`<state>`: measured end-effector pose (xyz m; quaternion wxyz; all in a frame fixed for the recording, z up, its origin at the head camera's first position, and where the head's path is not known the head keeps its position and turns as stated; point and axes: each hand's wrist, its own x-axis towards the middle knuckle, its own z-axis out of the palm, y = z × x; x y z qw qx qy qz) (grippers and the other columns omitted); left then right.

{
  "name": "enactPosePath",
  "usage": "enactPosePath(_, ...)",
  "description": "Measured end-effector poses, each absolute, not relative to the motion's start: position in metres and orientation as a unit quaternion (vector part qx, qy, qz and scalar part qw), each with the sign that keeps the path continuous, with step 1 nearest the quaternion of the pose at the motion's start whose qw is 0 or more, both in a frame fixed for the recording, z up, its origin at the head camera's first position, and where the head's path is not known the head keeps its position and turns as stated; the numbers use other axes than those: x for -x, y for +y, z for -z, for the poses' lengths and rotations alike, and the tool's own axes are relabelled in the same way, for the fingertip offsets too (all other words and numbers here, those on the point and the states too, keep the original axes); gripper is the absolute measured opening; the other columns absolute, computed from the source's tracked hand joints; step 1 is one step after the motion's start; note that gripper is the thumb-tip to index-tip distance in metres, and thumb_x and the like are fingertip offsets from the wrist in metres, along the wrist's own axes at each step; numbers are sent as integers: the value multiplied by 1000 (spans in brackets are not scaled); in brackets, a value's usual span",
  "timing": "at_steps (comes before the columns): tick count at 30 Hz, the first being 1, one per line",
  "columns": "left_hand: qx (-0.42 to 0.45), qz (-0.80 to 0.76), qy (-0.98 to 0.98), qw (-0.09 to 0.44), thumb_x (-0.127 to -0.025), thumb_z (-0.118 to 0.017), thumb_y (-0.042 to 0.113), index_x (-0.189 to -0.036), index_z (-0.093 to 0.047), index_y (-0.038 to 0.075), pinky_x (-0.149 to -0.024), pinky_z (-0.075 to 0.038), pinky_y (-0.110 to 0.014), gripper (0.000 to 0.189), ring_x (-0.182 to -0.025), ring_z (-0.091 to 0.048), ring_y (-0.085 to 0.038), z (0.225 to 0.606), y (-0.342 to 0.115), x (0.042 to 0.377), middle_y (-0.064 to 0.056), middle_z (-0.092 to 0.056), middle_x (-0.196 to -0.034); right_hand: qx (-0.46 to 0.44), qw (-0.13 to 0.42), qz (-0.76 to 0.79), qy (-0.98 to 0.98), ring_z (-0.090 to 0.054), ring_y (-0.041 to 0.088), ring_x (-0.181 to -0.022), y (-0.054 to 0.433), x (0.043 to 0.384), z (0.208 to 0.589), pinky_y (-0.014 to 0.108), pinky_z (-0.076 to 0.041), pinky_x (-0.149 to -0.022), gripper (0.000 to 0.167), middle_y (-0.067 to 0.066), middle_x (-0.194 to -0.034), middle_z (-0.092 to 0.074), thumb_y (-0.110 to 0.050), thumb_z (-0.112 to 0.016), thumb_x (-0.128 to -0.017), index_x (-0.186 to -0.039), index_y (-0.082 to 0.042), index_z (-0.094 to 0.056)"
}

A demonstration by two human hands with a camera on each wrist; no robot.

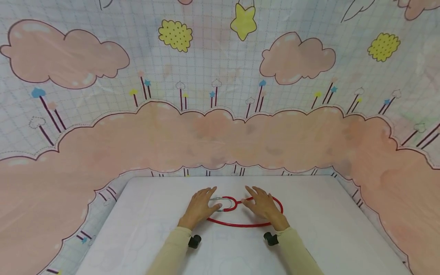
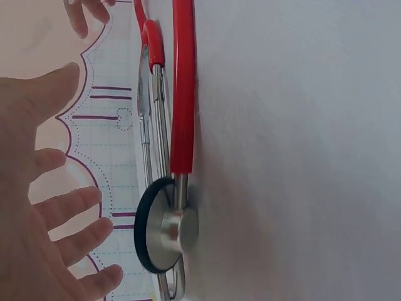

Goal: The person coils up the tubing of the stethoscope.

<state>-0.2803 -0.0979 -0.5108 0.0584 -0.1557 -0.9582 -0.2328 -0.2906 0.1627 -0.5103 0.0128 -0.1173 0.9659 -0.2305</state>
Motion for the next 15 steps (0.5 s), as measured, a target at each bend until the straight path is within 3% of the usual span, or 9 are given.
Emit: enactPosePath(15,135,239,-960,45,-82,-78,40,-133,-58,10,-105,-39,-55,62,-119,-55,-34,526,-94,287,-13,-63,-127,101,25,222,970,-46,37,-135,158,298,523,65,-23,-114,53,15,-141,-54,-39,-65,-93,-139,-15,-56)
